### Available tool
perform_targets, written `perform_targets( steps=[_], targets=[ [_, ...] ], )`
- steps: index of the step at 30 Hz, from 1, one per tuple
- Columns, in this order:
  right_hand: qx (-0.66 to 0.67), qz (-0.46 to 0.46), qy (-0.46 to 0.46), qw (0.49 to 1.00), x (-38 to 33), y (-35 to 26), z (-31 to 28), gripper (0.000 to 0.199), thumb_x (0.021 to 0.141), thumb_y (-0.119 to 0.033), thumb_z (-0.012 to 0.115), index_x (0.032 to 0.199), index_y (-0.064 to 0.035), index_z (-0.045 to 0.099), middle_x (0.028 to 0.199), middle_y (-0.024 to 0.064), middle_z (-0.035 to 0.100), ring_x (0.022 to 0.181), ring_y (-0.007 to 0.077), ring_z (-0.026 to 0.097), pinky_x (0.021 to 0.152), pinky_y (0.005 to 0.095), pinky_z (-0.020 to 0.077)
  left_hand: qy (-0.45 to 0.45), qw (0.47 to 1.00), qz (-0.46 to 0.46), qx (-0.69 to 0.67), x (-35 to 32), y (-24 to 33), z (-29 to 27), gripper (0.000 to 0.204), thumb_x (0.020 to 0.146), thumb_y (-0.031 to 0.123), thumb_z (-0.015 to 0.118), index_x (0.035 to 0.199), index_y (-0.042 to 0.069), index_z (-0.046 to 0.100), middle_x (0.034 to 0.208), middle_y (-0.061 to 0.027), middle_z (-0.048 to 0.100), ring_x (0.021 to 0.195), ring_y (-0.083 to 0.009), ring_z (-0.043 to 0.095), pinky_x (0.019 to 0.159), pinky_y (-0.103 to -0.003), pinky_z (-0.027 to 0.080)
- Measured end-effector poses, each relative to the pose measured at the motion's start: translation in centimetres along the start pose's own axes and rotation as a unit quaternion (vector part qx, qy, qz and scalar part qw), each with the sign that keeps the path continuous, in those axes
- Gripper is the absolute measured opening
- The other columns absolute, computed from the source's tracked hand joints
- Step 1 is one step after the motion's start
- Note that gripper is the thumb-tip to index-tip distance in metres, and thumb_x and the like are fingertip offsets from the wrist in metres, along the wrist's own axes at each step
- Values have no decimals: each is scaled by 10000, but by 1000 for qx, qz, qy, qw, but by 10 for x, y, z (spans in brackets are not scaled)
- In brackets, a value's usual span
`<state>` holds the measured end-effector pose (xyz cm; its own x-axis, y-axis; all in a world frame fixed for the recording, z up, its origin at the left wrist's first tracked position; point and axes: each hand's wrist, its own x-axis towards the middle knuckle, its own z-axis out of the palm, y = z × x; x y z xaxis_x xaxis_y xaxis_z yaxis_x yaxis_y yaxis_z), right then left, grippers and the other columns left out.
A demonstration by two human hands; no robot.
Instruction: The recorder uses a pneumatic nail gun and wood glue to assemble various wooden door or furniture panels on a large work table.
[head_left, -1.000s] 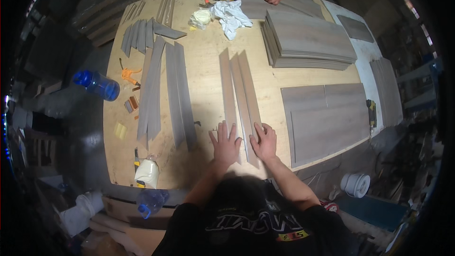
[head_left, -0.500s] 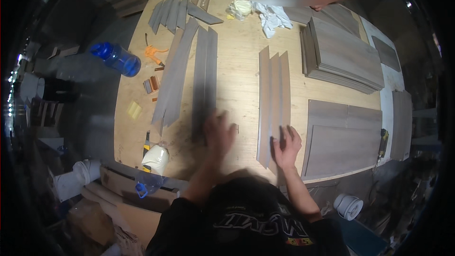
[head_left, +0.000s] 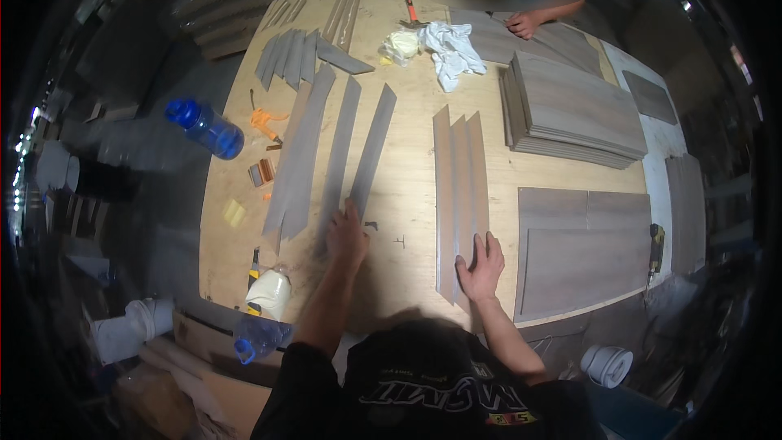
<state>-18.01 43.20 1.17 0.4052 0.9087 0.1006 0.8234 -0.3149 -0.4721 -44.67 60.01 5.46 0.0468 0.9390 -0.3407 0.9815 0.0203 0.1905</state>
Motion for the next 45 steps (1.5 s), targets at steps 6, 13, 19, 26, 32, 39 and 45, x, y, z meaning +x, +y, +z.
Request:
perform_targets(
  steps=[6,13,19,26,32,39,45],
  targets=[
    [-14,-33,18,999,-5,6,1,695,837,-338,746,1452,-85,542,1550,228,406,1435,453,349,1186,559,260,115,964,146,-191,-29,-13,80,751,925,120,645,1580,36,287,1318,-249,556,1183,-420,591,1006,-497,498],
    [-59,-24,-36,997,-8,2,-4,628,899,-372,686,1465,-132,559,1567,226,393,1474,431,320,1204,613,216,144,966,179,-120,-51,38,88,657,969,315,634,1536,57,426,1501,-262,452,1379,-409,461,1134,-578,358],
    [-76,-49,-53,994,-4,0,-4,579,936,-391,649,1469,-179,574,1572,241,392,1495,446,300,1199,628,214,131,951,277,-48,-60,69,105,639,995,421,580,1545,123,445,1631,-224,335,1521,-358,309,1196,-696,174],
    [-55,-59,-61,995,5,-1,-8,577,918,-401,669,1451,-193,594,1592,203,387,1499,435,291,1221,611,201,93,947,291,-96,-62,64,92,583,977,391,620,1477,109,522,1613,-212,374,1497,-361,347,1181,-675,210],
    [-37,-68,-39,996,-3,8,-7,578,883,-334,698,1419,-143,599,1575,227,398,1448,457,350,1198,597,235,339,934,70,-86,3,-41,80,658,890,331,738,1450,61,523,1472,-255,470,1369,-456,441,1126,-587,348],
    [-24,-59,-38,997,-1,7,-3,584,866,-372,699,1408,-171,612,1583,188,401,1478,436,317,1220,597,200,88,985,29,-143,24,-70,5,695,871,234,743,1491,73,473,1346,-237,522,1245,-447,530,1023,-534,472],
    [-27,-61,-24,998,1,10,0,579,860,-363,707,1400,-175,616,1567,188,421,1463,436,341,1211,598,223,44,989,28,-136,2,-45,16,719,884,273,731,1500,57,432,1323,-214,535,1250,-420,540,983,-531,511]
  ],
)
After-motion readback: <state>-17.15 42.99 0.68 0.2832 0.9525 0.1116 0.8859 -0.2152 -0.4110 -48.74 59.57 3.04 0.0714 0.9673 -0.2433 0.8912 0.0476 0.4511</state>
